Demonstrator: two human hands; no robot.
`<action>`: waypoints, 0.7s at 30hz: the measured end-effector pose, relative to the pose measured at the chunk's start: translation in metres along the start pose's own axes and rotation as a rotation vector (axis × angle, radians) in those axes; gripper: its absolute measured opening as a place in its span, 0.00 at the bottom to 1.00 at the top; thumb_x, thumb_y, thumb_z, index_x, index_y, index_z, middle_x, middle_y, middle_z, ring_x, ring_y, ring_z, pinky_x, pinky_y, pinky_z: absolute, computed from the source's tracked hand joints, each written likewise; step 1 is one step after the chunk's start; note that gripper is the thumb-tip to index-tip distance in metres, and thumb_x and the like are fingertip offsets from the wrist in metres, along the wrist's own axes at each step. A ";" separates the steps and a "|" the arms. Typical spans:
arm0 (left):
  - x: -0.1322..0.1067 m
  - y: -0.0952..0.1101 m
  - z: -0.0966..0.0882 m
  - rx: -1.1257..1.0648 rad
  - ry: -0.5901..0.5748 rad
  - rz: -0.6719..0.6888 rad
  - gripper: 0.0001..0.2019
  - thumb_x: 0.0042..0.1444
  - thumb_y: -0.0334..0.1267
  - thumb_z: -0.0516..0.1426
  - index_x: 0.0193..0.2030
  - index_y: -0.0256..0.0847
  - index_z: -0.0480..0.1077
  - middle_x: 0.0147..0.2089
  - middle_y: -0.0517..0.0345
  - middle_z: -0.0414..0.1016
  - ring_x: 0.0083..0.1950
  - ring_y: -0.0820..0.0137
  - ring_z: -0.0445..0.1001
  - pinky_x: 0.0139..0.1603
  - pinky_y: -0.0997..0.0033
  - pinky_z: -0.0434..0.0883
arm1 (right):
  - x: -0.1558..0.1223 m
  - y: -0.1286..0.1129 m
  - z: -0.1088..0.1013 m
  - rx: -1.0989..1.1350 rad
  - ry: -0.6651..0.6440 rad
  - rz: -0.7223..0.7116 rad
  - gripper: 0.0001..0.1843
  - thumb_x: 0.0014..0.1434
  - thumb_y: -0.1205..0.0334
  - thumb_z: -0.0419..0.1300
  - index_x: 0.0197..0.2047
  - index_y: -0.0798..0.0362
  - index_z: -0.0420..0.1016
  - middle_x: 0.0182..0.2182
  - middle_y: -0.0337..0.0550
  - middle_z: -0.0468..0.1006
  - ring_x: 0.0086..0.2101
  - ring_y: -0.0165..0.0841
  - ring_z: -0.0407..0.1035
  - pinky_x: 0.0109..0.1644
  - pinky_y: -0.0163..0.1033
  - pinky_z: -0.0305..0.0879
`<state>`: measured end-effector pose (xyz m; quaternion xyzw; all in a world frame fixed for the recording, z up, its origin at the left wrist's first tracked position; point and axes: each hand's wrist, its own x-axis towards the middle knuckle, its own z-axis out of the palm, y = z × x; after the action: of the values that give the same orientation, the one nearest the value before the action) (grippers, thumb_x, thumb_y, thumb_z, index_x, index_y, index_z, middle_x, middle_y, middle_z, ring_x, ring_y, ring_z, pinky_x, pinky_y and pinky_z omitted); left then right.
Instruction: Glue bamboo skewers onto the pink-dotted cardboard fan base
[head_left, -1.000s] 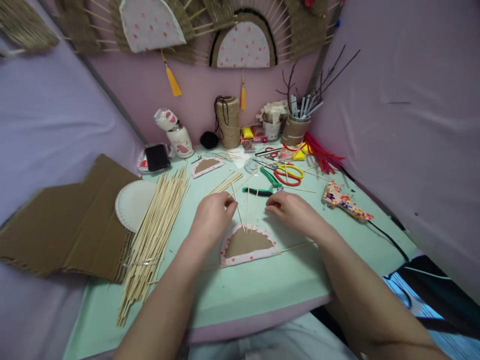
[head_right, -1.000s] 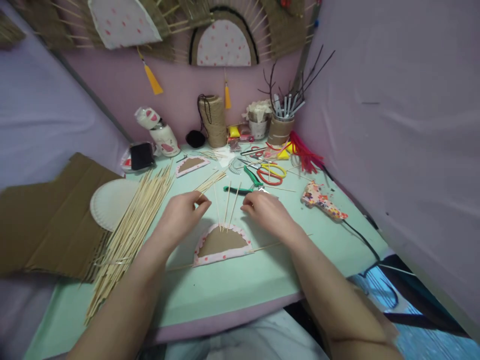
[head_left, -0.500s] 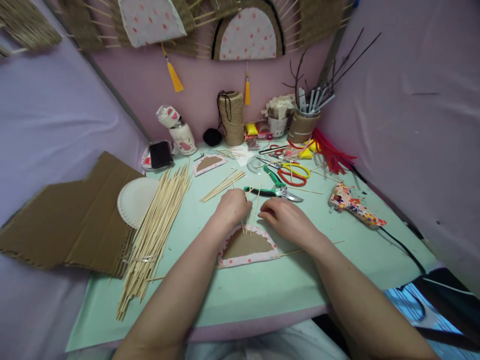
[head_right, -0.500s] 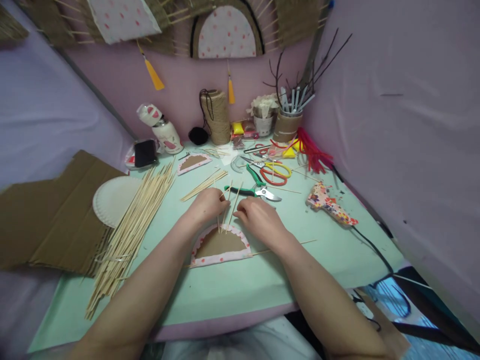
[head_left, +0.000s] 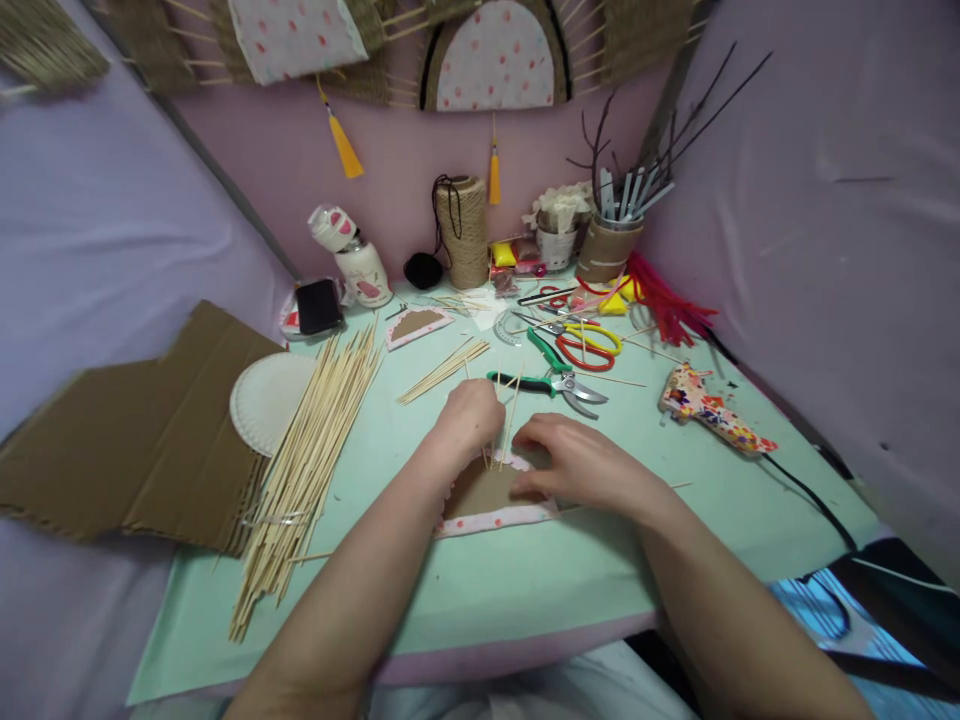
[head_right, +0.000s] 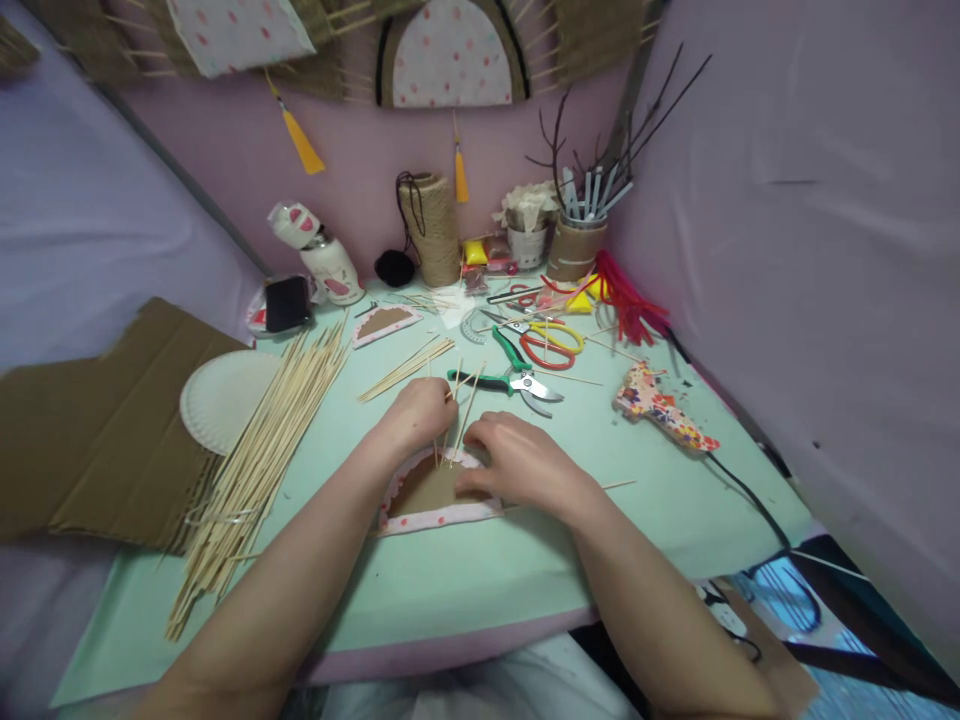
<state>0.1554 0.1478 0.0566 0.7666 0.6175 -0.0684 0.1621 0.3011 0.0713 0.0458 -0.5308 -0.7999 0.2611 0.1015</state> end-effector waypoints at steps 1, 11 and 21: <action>0.000 0.000 0.000 0.001 -0.003 -0.002 0.14 0.57 0.30 0.51 0.42 0.34 0.78 0.44 0.39 0.80 0.48 0.60 0.78 0.45 0.70 0.70 | -0.002 -0.002 0.000 -0.013 -0.020 -0.012 0.18 0.49 0.50 0.70 0.39 0.51 0.74 0.36 0.41 0.73 0.38 0.36 0.68 0.36 0.37 0.59; -0.001 0.000 0.002 -0.020 -0.005 -0.030 0.13 0.58 0.30 0.51 0.42 0.36 0.77 0.43 0.41 0.80 0.46 0.59 0.78 0.43 0.69 0.70 | -0.011 -0.019 0.010 -0.185 -0.066 -0.036 0.31 0.38 0.50 0.76 0.42 0.54 0.72 0.41 0.48 0.71 0.41 0.43 0.66 0.42 0.45 0.65; -0.002 0.005 -0.001 -0.034 -0.025 -0.069 0.13 0.56 0.30 0.52 0.43 0.34 0.77 0.43 0.38 0.80 0.47 0.58 0.79 0.43 0.69 0.71 | -0.008 -0.020 0.013 -0.219 -0.073 -0.039 0.30 0.40 0.50 0.76 0.42 0.56 0.72 0.42 0.49 0.72 0.42 0.44 0.66 0.42 0.46 0.66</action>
<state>0.1594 0.1452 0.0586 0.7411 0.6426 -0.0728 0.1804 0.2834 0.0540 0.0465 -0.5130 -0.8371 0.1891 0.0188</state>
